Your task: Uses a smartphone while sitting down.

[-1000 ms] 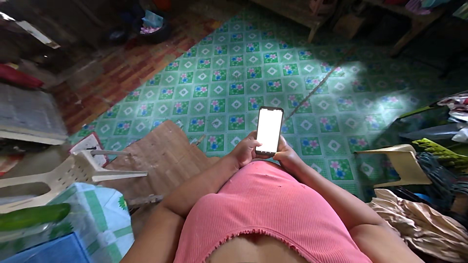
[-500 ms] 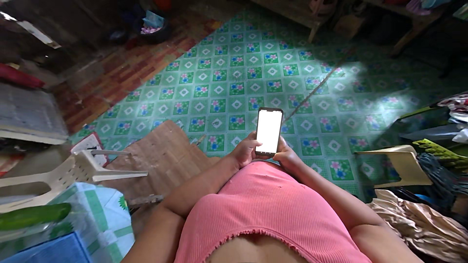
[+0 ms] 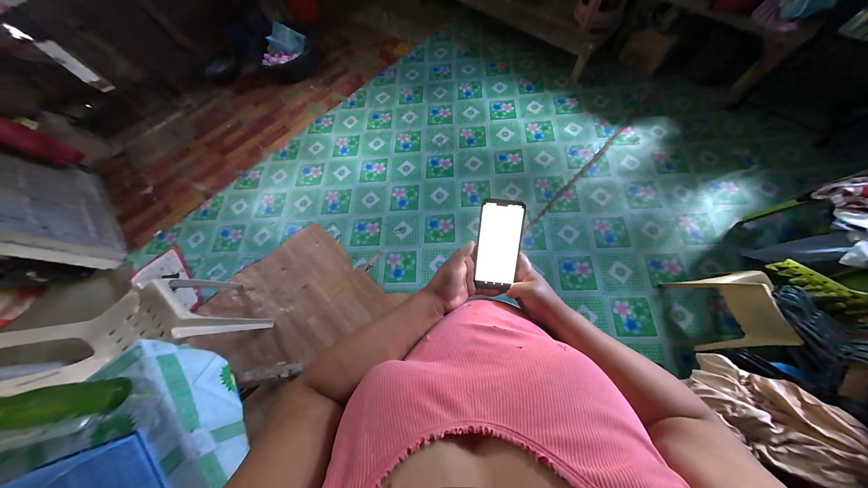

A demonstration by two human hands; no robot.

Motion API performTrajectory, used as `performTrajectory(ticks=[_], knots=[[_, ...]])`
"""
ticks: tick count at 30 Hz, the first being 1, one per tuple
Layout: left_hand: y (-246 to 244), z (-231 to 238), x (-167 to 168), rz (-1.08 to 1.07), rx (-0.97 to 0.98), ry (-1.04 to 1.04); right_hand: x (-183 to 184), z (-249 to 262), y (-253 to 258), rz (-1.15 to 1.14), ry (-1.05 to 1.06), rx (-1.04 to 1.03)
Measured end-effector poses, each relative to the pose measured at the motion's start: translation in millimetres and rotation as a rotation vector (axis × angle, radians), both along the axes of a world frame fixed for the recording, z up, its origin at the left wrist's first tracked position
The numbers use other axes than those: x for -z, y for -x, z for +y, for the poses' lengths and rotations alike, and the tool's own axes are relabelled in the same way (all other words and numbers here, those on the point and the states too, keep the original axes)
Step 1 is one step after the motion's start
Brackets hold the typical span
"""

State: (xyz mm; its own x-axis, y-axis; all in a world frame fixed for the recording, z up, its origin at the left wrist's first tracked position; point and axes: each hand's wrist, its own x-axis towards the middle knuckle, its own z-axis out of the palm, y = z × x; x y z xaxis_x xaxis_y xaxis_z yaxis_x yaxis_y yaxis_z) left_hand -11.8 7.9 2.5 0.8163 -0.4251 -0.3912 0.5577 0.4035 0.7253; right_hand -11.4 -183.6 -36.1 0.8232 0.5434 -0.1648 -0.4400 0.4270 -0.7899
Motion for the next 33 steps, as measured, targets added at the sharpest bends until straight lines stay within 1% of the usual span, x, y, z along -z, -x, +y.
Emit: performTrajectory(ticks=[6,10,19,33], knots=[[0.0,0.0,0.2,-0.004,-0.012,0.026,0.2,-0.7,-0.9,-0.022,0.007,-0.005],[0.8,-1.6,-0.3,0.018,-0.031,0.021,-0.7,-0.7,0.1,-0.018,0.07,0.011],[2.0,-2.1,-1.1,0.008,-0.018,0.043,-1.9,-2.0,-1.1,0.0,0.01,-0.006],[1.7,0.4,-2.0,0.019,-0.031,0.049,-1.3,0.4,-0.8,-0.013,-0.004,-0.003]])
